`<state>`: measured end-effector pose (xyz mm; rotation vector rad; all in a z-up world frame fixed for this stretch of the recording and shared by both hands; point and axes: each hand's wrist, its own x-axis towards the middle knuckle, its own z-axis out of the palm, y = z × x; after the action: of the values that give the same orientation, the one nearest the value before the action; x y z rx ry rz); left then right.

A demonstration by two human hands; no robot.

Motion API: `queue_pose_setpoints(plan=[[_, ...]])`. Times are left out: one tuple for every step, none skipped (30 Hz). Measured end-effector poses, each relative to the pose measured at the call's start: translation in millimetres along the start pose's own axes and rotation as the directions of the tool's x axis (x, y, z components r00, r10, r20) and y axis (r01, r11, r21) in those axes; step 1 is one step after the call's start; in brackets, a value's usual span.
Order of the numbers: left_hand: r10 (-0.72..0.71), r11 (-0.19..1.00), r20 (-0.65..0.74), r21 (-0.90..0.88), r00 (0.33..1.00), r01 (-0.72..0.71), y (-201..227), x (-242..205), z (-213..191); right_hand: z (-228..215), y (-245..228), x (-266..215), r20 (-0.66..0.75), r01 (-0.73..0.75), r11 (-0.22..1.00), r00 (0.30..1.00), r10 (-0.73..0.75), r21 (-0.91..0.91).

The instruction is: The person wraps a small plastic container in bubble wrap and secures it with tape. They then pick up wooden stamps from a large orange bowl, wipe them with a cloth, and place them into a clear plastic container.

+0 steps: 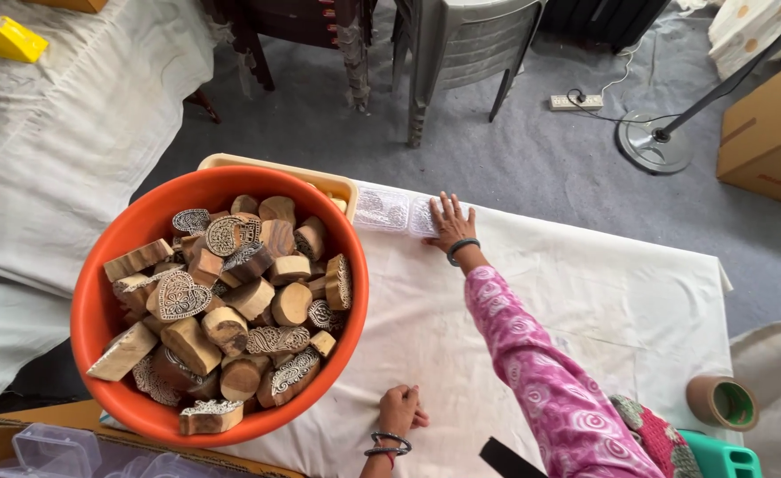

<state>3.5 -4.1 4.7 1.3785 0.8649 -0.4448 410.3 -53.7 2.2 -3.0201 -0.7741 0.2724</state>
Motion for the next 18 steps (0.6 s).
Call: queue_pose_setpoints(plan=[[0.004, 1.0, 0.002, -0.001, 1.0, -0.004, -2, 1, 1, -1, -2, -1, -0.004, -0.001, 1.0, 1.0, 0.001, -0.003], [0.009, 1.0, 0.003, -0.004, 1.0, -0.009, -3, 3, 1, -5, -5, -1, 0.024, -0.011, 0.999, 1.0, 0.013, -0.045], [0.013, 1.0, 0.004, -0.007, 1.0, -0.013, -4, 3, 1, -8, -8, -1, 0.052, -0.021, 0.996, 0.998, 0.026, -0.087], [0.017, 1.0, 0.001, -0.002, 1.0, -0.017, -5, 4, 0, -5, -12, -9, 0.047, -0.022, 0.996, 0.999, 0.026, -0.082], [0.011, 1.0, 0.007, -0.015, 1.0, -0.011, -6, 4, -1, -3, -17, -18, -0.085, -0.003, 1.0, 0.996, 0.0, -0.03], [0.005, 1.0, 0.019, -0.024, 1.0, -0.004, -6, 4, -2, 0, -19, -27, -0.217, 0.016, 1.0, 0.976, -0.012, 0.019], [0.008, 1.0, 0.02, -0.015, 1.0, -0.008, -16, 21, -7, 17, -25, -48, -0.222, 0.01, 1.0, 0.975, -0.004, 0.024], [0.014, 0.999, 0.033, -0.042, 0.999, -0.012, -28, 36, -3, 36, -24, -75, -0.262, 0.07, 0.994, 0.964, -0.046, 0.084], [0.019, 0.998, 0.047, -0.068, 0.999, -0.015, -41, 52, 0, 55, -23, -101, -0.305, 0.132, 0.981, 0.949, -0.084, 0.14], [0.012, 0.997, 0.054, -0.071, 0.998, -0.009, -40, 48, 1, 62, -19, -145, -0.298, 0.127, 0.983, 0.951, -0.081, 0.136], [0.024, 0.998, 0.055, -0.064, 0.998, -0.021, -40, 45, 1, 69, -15, -191, -0.187, 0.151, 0.977, 0.975, -0.122, 0.148], [0.04, 0.998, 0.048, -0.056, 0.998, -0.038, -37, 44, -2, 75, -15, -231, -0.081, 0.179, 0.97, 0.983, -0.168, 0.167], [0.039, 0.998, 0.048, -0.059, 0.998, -0.036, -36, 42, -1, 83, 4, -265, -0.078, 0.18, 0.969, 0.982, -0.169, 0.166], [0.034, 0.998, 0.032, -0.047, 0.999, -0.032, -33, 41, -2, 92, 21, -297, -0.042, 0.127, 0.979, 0.992, -0.122, 0.162], [0.029, 0.999, 0.016, -0.035, 0.999, -0.028, -31, 40, -2, 101, 39, -329, -0.006, 0.073, 0.985, 0.997, -0.073, 0.155], [0.026, 0.999, 0.013, -0.041, 1.0, -0.026, -32, 41, -1, 101, 60, -353, -0.003, 0.078, 0.985, 0.997, -0.079, 0.153], [0.066, 0.997, -0.035, -0.042, 0.997, -0.068, -33, 42, 1, 101, 80, -377, -0.015, -0.05, 0.989, 0.998, 0.053, 0.137], [0.103, 0.993, -0.084, -0.044, 0.991, -0.107, -38, 43, 3, 102, 102, -402, -0.028, -0.176, 0.977, 0.983, 0.181, 0.121]])
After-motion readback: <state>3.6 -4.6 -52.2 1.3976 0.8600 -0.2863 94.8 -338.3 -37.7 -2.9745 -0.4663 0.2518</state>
